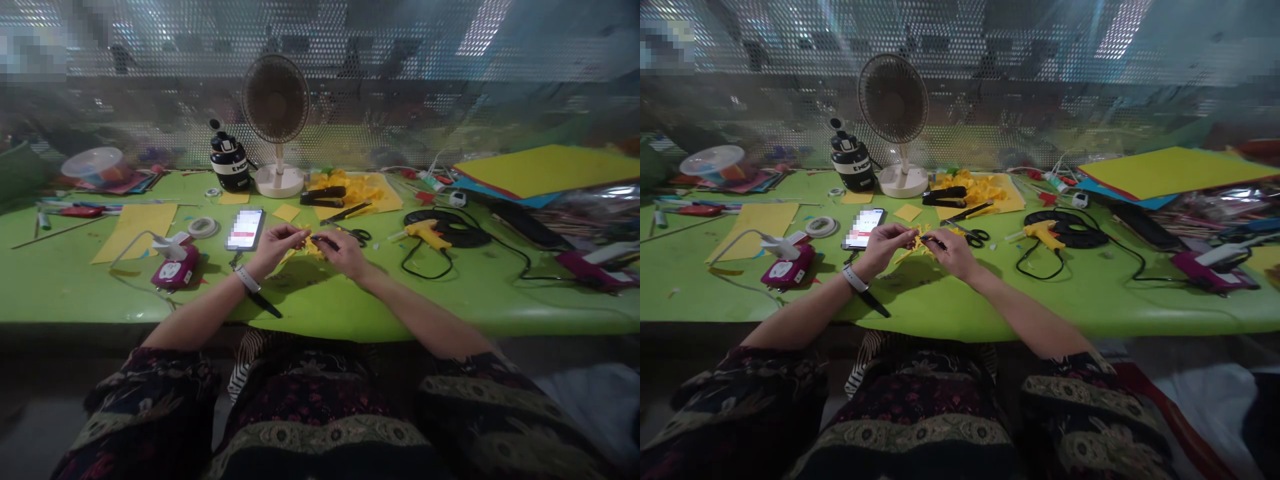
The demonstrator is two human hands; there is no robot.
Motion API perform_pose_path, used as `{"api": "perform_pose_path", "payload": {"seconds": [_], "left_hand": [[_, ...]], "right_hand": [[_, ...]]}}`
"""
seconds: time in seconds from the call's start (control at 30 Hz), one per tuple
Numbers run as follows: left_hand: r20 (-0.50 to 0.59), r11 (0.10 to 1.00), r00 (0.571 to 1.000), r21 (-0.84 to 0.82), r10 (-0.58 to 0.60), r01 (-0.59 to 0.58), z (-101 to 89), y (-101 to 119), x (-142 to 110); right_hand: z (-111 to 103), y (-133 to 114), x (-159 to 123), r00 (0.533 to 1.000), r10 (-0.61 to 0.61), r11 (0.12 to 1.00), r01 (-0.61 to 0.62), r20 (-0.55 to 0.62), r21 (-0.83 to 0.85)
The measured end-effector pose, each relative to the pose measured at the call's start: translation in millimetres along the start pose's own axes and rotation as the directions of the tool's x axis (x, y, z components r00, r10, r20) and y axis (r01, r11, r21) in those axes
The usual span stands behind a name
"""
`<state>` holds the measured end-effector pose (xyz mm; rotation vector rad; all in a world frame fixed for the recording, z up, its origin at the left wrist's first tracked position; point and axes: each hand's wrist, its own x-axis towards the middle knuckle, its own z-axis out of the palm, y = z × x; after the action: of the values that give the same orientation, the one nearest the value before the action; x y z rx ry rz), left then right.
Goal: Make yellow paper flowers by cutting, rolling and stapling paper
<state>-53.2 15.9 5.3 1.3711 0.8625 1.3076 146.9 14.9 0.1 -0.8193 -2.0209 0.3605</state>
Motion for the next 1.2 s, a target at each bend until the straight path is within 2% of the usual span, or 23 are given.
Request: {"api": "perform_pose_path", "payload": {"seconds": [0.2,0.5,0.73,1.2], "left_hand": [[0.01,1.0,1.0,0.007,0.016,-0.016,-0.9,-1.8,0.5],[0.015,1.0,1.0,-0.008,-0.022,0.022,0.8,0.6,0.0],[0.003,1.0,1.0,-0.008,0.019,-0.019,-2.4,-4.3,1.3],[0.026,0.999,1.0,-0.03,0.017,-0.016,-2.0,-3.7,0.7]], "right_hand": [[-0.8,-0.6,1.1,1.0,0.007,1.0,-0.007,-0.007,0.009],[-0.1,2.2,0.5,1.0,0.012,0.999,-0.013,0.009,0.043],[2.2,-0.9,-1.7,0.999,0.035,0.998,-0.036,0.016,0.061],[3.3,1.6,-1.4,1.0,0.008,1.0,-0.008,0.026,0.016]]}}
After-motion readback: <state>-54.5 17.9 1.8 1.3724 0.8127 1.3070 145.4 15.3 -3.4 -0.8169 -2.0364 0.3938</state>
